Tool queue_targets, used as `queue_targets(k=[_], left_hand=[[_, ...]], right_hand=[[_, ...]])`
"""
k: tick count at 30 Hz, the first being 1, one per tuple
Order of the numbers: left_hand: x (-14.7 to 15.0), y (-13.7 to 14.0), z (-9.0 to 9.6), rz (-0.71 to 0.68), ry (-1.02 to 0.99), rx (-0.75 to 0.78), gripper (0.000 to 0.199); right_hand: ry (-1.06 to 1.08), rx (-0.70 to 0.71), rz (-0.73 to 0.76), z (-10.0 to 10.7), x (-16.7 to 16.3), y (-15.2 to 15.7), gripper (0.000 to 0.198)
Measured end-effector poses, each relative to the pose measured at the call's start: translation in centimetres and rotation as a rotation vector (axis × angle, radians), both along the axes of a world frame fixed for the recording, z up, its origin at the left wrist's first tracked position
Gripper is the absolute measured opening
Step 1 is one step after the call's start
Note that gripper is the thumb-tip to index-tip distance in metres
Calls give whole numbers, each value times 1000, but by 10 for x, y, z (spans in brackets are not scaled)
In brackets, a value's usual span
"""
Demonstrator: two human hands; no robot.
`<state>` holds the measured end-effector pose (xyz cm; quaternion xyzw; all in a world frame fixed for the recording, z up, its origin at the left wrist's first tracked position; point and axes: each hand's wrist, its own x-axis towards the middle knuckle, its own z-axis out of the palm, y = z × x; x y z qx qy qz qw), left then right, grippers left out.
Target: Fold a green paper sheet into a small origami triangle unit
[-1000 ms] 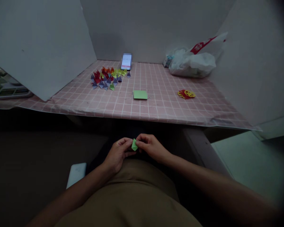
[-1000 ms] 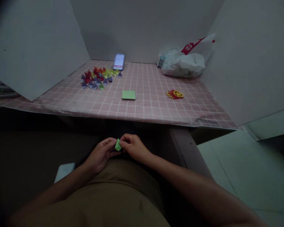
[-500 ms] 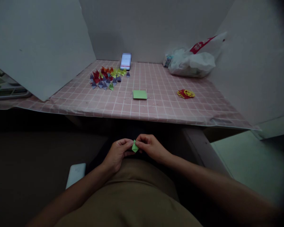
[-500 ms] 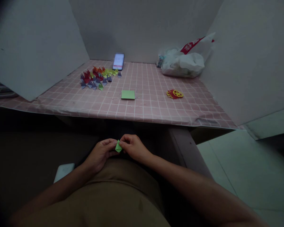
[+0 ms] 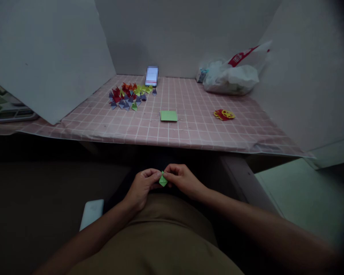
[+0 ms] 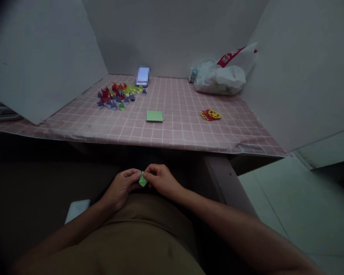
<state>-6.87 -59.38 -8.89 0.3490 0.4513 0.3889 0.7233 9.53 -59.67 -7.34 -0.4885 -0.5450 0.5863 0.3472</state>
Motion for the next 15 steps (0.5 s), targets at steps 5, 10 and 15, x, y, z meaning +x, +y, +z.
queue_targets(k=[5, 10, 15], left_hand=[[1, -2, 0, 6, 20, 51, 18], [1, -3, 1, -26, 24, 67, 20], [0, -2, 2, -45, 52, 72, 20]], right_hand=[[11, -15, -16, 3, -1, -1, 22], [-34, 36, -58, 5, -2, 0, 20], [-64, 73, -77, 5, -1, 0, 20]])
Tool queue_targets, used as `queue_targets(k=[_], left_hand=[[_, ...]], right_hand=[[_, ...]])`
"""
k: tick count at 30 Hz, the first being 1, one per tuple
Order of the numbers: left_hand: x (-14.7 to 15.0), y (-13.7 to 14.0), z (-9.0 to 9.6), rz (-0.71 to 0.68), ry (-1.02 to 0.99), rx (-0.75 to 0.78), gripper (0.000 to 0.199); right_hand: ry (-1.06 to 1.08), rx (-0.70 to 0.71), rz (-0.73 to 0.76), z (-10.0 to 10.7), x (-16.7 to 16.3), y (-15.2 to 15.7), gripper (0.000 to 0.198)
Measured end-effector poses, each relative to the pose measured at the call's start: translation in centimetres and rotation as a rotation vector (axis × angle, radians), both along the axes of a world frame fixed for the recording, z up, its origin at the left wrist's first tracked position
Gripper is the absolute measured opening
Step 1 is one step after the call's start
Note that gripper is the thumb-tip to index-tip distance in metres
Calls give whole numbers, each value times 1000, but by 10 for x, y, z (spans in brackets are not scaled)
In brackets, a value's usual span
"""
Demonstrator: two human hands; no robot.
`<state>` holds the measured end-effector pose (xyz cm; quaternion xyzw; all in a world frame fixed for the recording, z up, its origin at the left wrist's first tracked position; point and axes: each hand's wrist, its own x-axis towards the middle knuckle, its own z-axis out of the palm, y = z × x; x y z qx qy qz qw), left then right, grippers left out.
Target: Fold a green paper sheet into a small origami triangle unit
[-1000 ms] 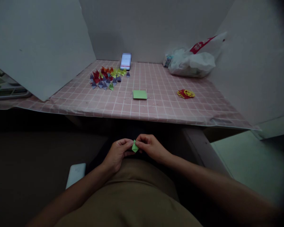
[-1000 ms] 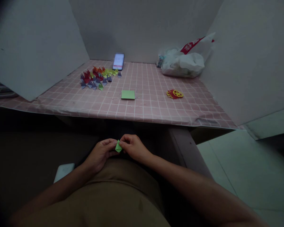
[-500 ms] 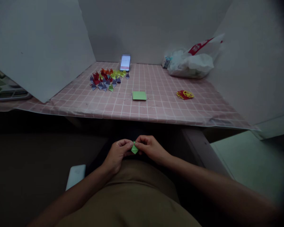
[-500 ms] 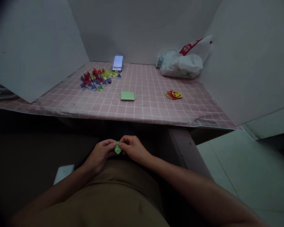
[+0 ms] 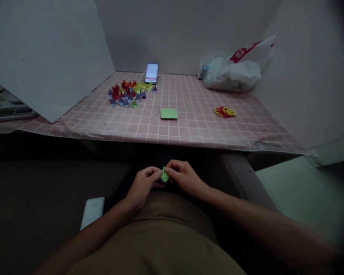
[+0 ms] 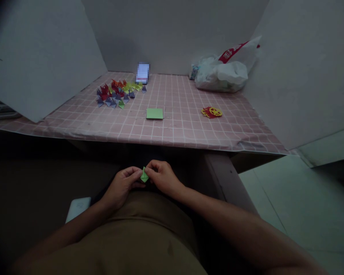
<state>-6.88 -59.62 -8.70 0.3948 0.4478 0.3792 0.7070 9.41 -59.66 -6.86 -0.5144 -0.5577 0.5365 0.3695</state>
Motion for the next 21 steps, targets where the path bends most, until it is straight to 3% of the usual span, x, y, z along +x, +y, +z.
queue_targets(k=[14, 21], left_hand=[[1, 0, 3, 12, 54, 112, 20], [1, 0, 1, -2, 65, 93, 18]], right_hand=[[33, -10, -6, -3, -2, -2, 20], [30, 1, -14, -2, -1, -2, 22]])
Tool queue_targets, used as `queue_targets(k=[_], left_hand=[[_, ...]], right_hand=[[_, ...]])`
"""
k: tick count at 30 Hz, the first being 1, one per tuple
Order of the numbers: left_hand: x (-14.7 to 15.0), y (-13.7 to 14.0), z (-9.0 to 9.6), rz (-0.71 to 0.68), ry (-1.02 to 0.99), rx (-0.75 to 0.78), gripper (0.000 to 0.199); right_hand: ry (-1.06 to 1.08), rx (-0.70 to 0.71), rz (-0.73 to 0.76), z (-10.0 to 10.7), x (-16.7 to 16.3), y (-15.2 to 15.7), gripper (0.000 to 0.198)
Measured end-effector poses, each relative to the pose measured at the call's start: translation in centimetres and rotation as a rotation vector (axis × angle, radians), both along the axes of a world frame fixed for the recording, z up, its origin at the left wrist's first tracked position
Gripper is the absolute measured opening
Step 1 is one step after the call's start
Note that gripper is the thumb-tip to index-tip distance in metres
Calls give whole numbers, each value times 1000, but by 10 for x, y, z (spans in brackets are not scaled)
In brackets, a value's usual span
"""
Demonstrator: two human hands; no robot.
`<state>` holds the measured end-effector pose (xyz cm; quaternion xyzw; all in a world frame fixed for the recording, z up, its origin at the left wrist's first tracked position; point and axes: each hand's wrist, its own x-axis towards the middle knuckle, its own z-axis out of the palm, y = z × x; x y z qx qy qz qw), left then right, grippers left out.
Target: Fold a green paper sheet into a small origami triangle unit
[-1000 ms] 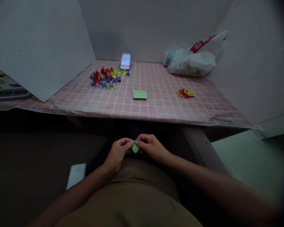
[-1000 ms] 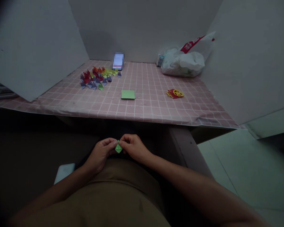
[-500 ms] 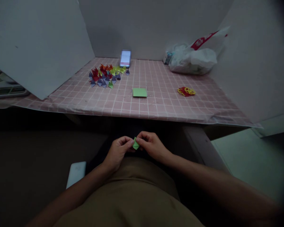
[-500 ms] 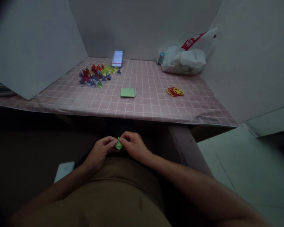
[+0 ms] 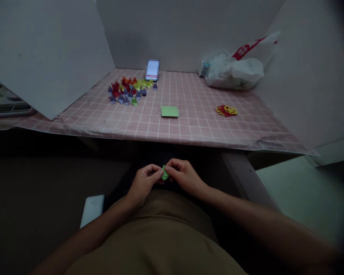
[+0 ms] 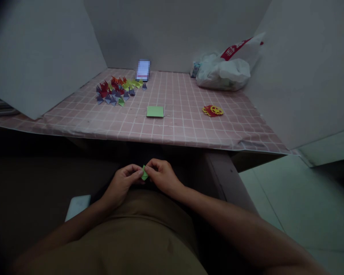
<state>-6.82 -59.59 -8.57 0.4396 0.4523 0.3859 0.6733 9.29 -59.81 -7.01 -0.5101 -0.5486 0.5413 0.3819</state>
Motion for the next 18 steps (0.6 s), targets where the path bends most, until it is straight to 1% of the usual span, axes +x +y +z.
queue_targets(k=[8, 14, 18], left_hand=[[0, 1, 1, 9, 53, 25, 20], [-1, 1, -2, -8, 49, 12, 20], [-2, 2, -2, -25, 82, 24, 20]], right_hand=[[36, -42, 72, -2, 3, 3, 20], [7, -4, 33, -4, 3, 2, 20], [24, -16, 67, -3, 3, 3, 23]])
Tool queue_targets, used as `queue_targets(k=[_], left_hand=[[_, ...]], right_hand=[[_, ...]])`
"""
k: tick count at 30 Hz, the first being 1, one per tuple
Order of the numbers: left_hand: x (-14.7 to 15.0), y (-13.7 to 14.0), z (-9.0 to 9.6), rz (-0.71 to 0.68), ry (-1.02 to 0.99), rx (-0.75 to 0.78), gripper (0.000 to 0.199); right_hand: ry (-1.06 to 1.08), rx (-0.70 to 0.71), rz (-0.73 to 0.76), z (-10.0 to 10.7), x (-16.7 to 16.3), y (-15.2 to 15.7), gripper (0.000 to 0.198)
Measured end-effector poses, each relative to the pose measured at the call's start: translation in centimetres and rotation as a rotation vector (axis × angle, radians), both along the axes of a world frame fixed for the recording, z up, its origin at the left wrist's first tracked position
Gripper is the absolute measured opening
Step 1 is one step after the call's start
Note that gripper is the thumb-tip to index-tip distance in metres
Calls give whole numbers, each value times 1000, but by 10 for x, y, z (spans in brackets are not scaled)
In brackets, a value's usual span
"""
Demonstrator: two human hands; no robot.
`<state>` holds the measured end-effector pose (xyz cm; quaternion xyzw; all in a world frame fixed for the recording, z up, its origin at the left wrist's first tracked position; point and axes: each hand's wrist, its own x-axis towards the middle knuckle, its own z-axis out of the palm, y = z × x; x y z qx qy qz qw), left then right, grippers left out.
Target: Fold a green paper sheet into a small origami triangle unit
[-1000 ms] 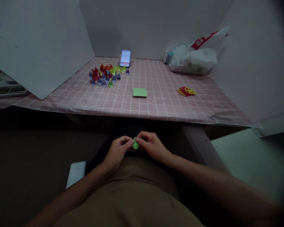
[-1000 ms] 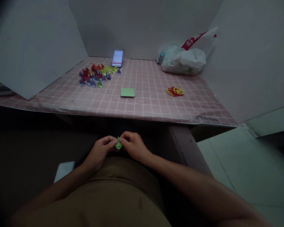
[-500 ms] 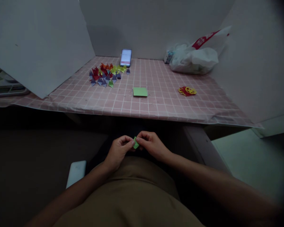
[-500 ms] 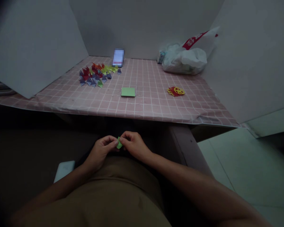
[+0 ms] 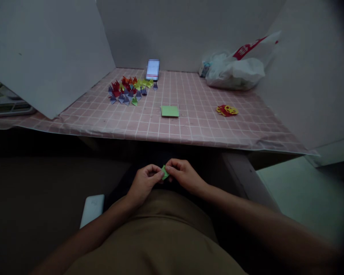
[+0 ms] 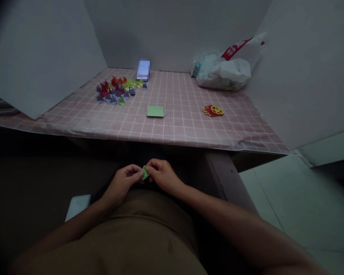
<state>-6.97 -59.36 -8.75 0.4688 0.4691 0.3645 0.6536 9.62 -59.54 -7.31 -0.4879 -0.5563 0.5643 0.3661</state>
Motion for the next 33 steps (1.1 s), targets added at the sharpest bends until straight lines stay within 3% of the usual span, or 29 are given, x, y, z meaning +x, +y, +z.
queue_targets(k=[7, 14, 18, 22, 28, 33], left_hand=[[1, -1, 5, -39, 56, 1, 19], [-3, 1, 6, -88, 47, -28, 18], [-3, 1, 7, -102, 94, -23, 16], [-3, 2, 7, -106, 68, -32, 16], [-3, 3, 3, -52, -76, -80, 24], [-3, 2, 1, -30, -37, -14, 19]], right_hand=[[-77, 8, -12, -3, 0, 0, 22], [-122, 75, -3, -2, 3, 3, 35], [9, 54, -11, -2, 5, 6, 15], [16, 26, 33, -2, 5, 5, 14], [46, 93, -98, 1, 4, 3, 16], [14, 134, -198, -1, 1, 1, 14]])
